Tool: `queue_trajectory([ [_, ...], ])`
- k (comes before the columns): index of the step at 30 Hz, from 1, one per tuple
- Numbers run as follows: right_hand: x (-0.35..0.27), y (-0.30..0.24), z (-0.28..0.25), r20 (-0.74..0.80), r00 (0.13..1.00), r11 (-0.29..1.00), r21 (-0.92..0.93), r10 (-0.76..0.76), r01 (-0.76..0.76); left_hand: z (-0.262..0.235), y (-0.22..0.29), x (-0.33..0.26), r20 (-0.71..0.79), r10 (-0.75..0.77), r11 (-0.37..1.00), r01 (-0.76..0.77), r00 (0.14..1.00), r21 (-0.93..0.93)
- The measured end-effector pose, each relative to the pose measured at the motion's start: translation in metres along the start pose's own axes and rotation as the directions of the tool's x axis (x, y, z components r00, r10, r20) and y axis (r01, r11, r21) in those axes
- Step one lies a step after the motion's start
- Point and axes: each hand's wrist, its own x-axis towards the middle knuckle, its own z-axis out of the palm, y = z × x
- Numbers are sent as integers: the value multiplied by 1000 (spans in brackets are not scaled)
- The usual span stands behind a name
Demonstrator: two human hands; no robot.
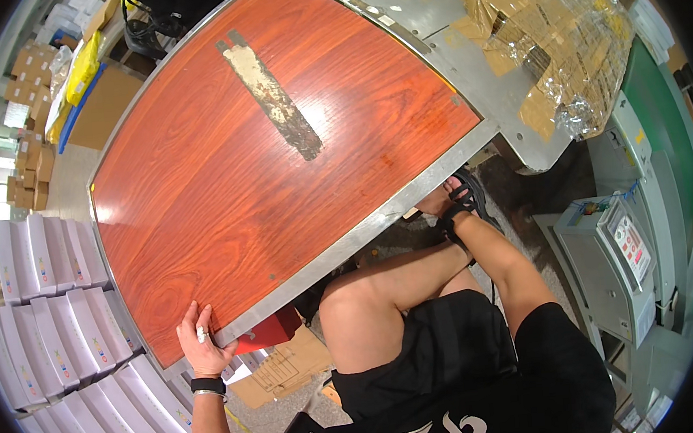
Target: Move shoeboxes from a pallet to a table and organize them near a conveyor belt.
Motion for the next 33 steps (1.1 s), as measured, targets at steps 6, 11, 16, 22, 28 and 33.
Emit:
queue_trajectory([
  [6,10,-3,19,49,999,822,-569,1,27,-2,2,0,-13,-4,1000,4,1000,-3],
  [11,16,9,29,37,999,895,-446,13,4,-2,1,-2,-7,-16,1000,16,1000,0],
  [16,1,-37,3,85,991,748,-663,102,-19,0,0,-1,-16,2,1000,-2,1000,-1],
  [22,1,-28,0,131,989,757,-653,71,33,0,1,1,-17,4,1000,-4,1000,-5],
  [28,6,-20,2,114,993,764,-643,36,46,0,0,0,-12,3,1000,-3,1000,-1],
  [33,3,-32,-4,128,984,771,-636,124,-14,0,0,-1,-13,2,1000,-2,1000,2],
])
